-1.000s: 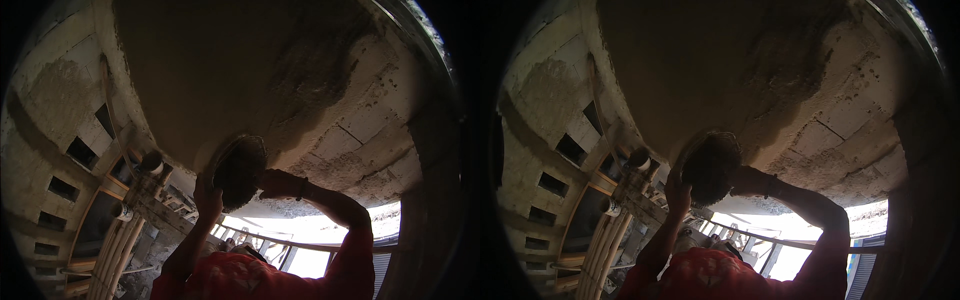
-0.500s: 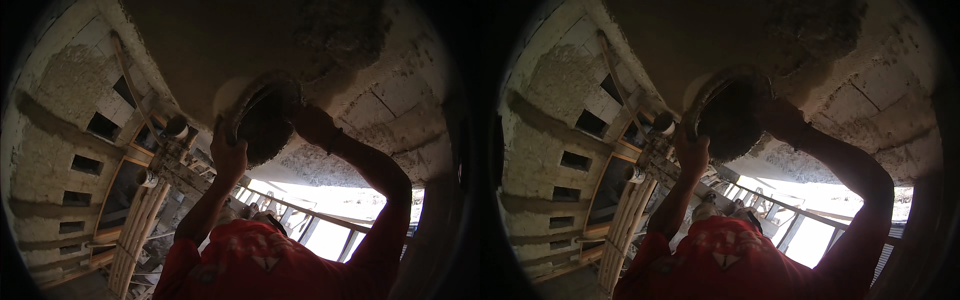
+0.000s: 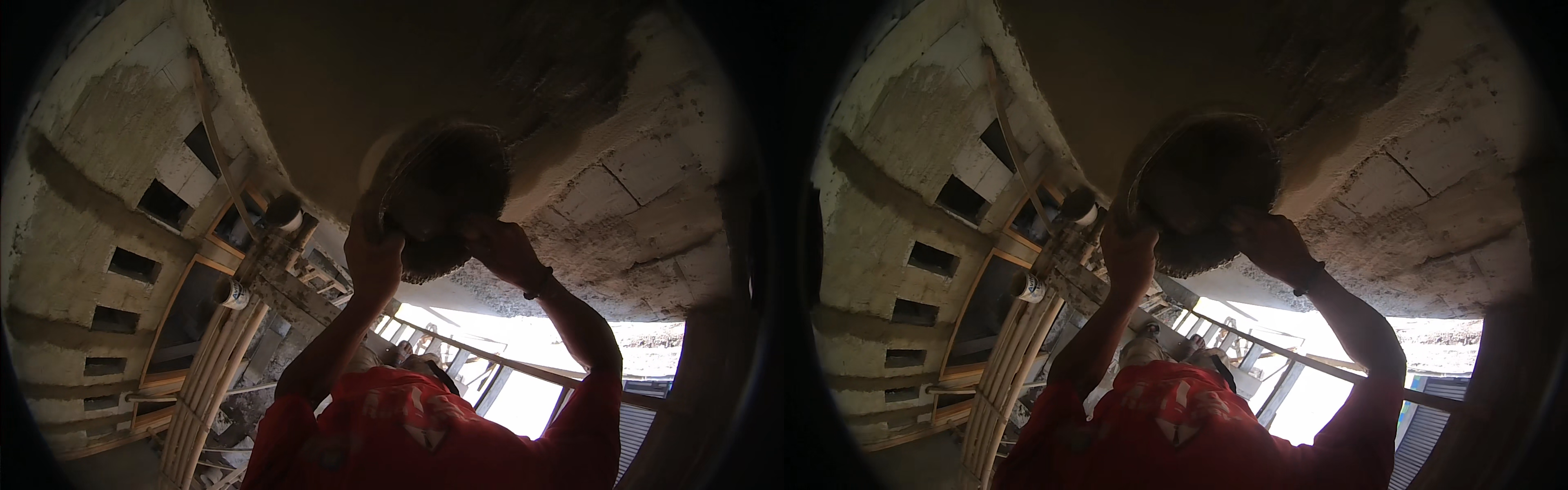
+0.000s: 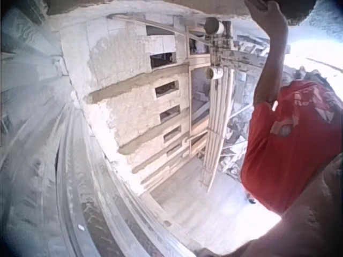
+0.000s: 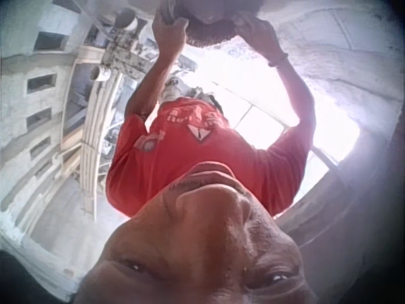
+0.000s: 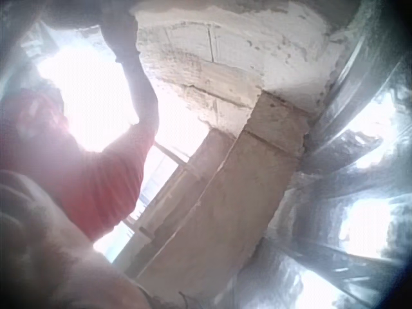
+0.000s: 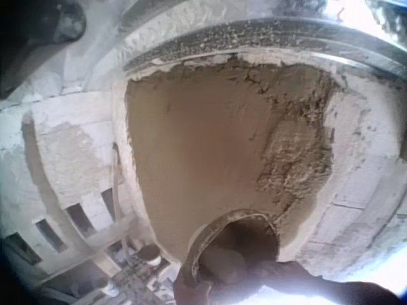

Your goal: The person applies plaster to a ceiling using a trowel and then smooths it with a wooden straightedge.

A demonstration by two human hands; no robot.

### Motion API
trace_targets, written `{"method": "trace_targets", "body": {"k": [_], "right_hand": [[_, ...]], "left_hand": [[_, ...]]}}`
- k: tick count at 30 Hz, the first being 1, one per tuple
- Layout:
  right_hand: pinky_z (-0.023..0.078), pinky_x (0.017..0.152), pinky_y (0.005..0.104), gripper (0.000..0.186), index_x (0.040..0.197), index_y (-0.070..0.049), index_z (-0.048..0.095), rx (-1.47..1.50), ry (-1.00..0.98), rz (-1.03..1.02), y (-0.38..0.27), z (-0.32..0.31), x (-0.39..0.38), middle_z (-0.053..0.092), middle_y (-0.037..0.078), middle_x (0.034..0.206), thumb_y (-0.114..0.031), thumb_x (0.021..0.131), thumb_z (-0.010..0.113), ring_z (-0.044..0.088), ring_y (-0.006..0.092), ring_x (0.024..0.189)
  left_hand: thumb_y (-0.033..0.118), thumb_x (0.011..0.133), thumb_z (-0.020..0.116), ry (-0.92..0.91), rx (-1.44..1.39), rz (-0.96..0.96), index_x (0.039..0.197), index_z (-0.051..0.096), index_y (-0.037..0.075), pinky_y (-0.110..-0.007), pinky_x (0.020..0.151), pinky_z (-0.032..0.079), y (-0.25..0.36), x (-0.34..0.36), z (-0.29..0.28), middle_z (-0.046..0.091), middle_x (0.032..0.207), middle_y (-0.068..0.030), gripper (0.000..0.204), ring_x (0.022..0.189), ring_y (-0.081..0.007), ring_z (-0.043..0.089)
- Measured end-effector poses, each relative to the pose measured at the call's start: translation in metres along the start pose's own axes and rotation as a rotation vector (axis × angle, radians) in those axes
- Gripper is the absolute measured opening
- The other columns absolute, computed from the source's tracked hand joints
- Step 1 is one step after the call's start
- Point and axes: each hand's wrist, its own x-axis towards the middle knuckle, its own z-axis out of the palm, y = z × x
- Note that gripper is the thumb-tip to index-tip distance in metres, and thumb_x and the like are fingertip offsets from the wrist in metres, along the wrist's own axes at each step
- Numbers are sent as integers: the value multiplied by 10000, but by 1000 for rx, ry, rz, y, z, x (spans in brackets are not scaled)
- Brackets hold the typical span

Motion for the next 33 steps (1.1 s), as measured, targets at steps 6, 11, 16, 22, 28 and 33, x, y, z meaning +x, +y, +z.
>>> {"method": "trace_targets", "body": {"k": [6,11,16,22,28,33], "right_hand": [[538,639,318,336,1062,-44,611,-55,-46,34,-53,-128,11,667,101,820,-109,758,736,675,204,737],[532,646,299,335,995,-28,605,-163,-26,-70,-80,-216,6,669,71,822,-106,716,773,670,171,748],[495,537,276,372,1072,-1,653,-212,31,-197,-136,-290,5,674,70,711,-128,734,744,648,110,607],[526,492,265,466,1185,61,601,328,-41,-180,-108,-321,22,650,95,715,-133,777,716,619,130,542],[469,617,271,391,1160,-17,610,-249,692,367,-65,-408,3,591,28,760,-305,897,605,558,96,654],[467,620,257,335,1164,-30,586,-173,622,301,-66,-354,4,605,21,777,-213,886,621,552,74,658]], "left_hand": [[-46,674,515,28,-409,-47,1301,482,-11,-319,968,416,18,4,-18,549,1189,-101,629,1109,-197,525],[-48,669,523,58,-559,-97,1325,455,-53,-333,1018,406,15,-4,-8,545,1264,-146,659,1167,-229,533],[-40,676,534,109,-554,-128,1283,485,-47,-321,991,419,12,-14,-21,559,1210,-122,609,1113,-210,544],[-28,675,541,173,-521,-139,1272,492,-42,-316,987,406,-7,-26,-33,562,1201,-114,599,1102,-203,536],[-27,653,522,99,-430,-188,1272,495,-30,-329,995,392,-20,-37,-18,560,1179,-105,620,1113,-212,524],[-47,633,505,117,-488,-214,1274,495,-23,-318,1003,378,-28,-36,-20,558,1161,-97,642,1097,-210,525]]}}
